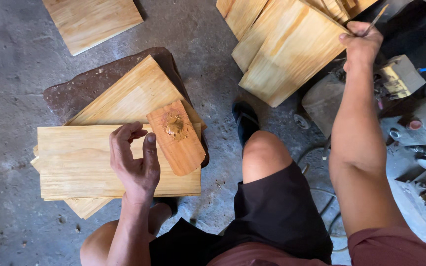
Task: The person sits on the floor and applies a brown paste from a small jar onto rectangular wooden boards using a small metal tool. They spread the paste along the surface of each board, then set the treated boards aside and pick up another one to repeat the process.
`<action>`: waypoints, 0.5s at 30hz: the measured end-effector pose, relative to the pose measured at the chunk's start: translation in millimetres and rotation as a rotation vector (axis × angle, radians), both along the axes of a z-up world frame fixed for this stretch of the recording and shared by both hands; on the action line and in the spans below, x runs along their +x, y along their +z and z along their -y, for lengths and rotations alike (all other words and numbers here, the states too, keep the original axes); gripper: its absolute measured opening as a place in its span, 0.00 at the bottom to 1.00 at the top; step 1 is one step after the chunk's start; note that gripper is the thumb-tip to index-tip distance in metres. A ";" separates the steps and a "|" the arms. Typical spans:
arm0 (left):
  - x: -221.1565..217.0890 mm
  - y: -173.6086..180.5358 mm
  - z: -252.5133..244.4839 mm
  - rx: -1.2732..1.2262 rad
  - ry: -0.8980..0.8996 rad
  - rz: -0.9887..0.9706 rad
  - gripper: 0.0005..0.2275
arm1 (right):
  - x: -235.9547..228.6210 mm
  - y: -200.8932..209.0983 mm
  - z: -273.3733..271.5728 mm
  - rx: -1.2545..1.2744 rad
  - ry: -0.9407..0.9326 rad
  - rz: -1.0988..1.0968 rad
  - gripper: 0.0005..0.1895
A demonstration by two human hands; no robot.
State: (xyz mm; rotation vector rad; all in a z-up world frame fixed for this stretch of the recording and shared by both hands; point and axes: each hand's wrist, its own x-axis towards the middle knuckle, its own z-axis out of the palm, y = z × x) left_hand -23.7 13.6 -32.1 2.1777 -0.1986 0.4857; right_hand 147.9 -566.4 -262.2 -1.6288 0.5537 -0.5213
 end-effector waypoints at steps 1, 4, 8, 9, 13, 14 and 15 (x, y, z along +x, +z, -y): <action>0.3 0.2 -0.6 0.012 0.004 -0.001 0.11 | 2.5 -3.7 3.3 0.021 -0.045 0.019 0.18; -1.5 -0.5 -2.4 0.036 0.006 -0.003 0.11 | 5.7 -15.8 7.5 0.069 -0.123 0.032 0.21; -2.2 -0.3 -5.5 0.024 -0.005 0.000 0.11 | 8.9 -20.1 12.2 -0.016 -0.101 -0.033 0.21; -2.8 -0.6 -6.6 0.019 -0.001 0.005 0.11 | 6.8 -19.9 13.3 -0.064 -0.101 -0.051 0.22; -5.4 -2.2 -13.0 0.031 0.013 0.029 0.11 | -5.8 -7.7 9.7 -0.566 -0.262 -0.023 0.24; -6.0 -2.2 -15.5 0.045 0.015 0.037 0.12 | -11.3 -4.4 3.3 -0.589 -0.263 -0.009 0.24; -6.2 -2.6 -17.5 0.044 0.020 0.032 0.12 | -15.1 1.8 -5.5 -0.611 -0.263 0.006 0.24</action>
